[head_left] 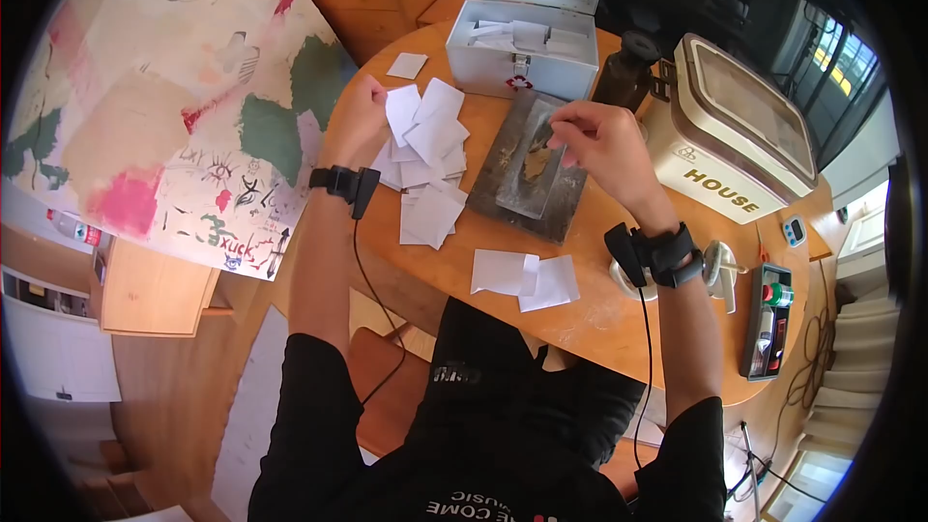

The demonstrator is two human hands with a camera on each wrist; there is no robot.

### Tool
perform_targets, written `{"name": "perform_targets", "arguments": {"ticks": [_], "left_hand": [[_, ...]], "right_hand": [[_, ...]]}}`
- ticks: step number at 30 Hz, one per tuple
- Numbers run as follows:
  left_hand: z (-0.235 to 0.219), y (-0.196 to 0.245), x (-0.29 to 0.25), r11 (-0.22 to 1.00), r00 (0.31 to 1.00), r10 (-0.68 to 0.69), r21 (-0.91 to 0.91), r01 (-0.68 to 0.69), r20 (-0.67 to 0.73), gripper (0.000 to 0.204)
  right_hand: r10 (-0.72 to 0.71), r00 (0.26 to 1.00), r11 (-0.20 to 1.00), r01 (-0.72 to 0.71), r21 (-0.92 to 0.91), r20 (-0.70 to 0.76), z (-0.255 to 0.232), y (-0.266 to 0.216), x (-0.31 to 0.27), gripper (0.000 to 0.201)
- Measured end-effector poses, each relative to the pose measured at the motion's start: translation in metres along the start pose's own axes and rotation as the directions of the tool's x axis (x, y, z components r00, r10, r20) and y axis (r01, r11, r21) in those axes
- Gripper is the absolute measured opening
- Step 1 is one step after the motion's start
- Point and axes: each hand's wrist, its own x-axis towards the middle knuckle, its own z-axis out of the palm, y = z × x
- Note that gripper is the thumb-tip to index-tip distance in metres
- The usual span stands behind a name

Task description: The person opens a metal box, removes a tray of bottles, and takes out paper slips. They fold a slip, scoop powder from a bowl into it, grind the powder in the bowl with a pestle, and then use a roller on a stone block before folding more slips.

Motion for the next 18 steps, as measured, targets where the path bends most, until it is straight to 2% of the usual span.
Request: {"name": "perform_targets", "arguments": {"ticks": [1, 4, 5, 8, 10, 13, 16, 17, 18], "left_hand": [[-0.015, 0.018, -0.008, 1.0, 1.0, -0.015, 0.009, 0.015, 0.002, 0.011], [-0.037, 0.03, -0.018, 0.995, 0.991, 0.077, 0.068, -0.07, -0.111, 0.008], [-0.042, 0.035, -0.023, 0.982, 0.97, 0.186, 0.022, -0.185, -0.155, 0.007], [-0.049, 0.064, -0.045, 0.956, 0.947, 0.249, -0.108, -0.274, -0.203, 0.006], [-0.054, 0.086, -0.068, 0.94, 0.94, 0.297, -0.124, -0.319, -0.165, 0.005], [-0.042, 0.114, -0.099, 0.895, 0.919, 0.361, -0.219, -0.389, -0.157, 0.006], [-0.017, 0.129, -0.115, 0.86, 0.933, 0.326, -0.364, -0.358, -0.15, 0.004], [-0.013, 0.133, -0.116, 0.869, 0.95, 0.299, -0.385, -0.31, -0.09, 0.003], [-0.011, 0.134, -0.115, 0.865, 0.939, 0.339, -0.374, -0.333, -0.052, 0.005]], "right_hand": [[0.002, 1.0, 1.0, -0.002, -0.002, 0.008, 0.001, 0.001, 0.0, 0.019], [0.042, 0.999, 0.998, -0.041, -0.052, 0.025, 0.003, 0.005, -0.002, 0.018], [-0.009, 1.0, 0.997, 0.01, -0.078, 0.01, 0.002, 0.01, -0.003, 0.017], [-0.147, 0.988, 0.978, 0.137, -0.155, -0.054, 0.002, 0.02, -0.006, 0.015], [-0.22, 0.967, 0.963, 0.194, -0.187, -0.131, 0.003, 0.02, -0.01, 0.013], [-0.325, 0.943, 0.913, 0.295, -0.283, -0.067, 0.004, 0.025, -0.019, 0.011], [-0.292, 0.955, 0.929, 0.269, -0.253, -0.055, 0.006, 0.018, -0.03, 0.011], [-0.251, 0.966, 0.947, 0.233, -0.221, -0.058, 0.007, 0.017, -0.032, 0.011], [-0.21, 0.976, 0.963, 0.195, -0.188, -0.062, 0.007, 0.015, -0.033, 0.011]]}}
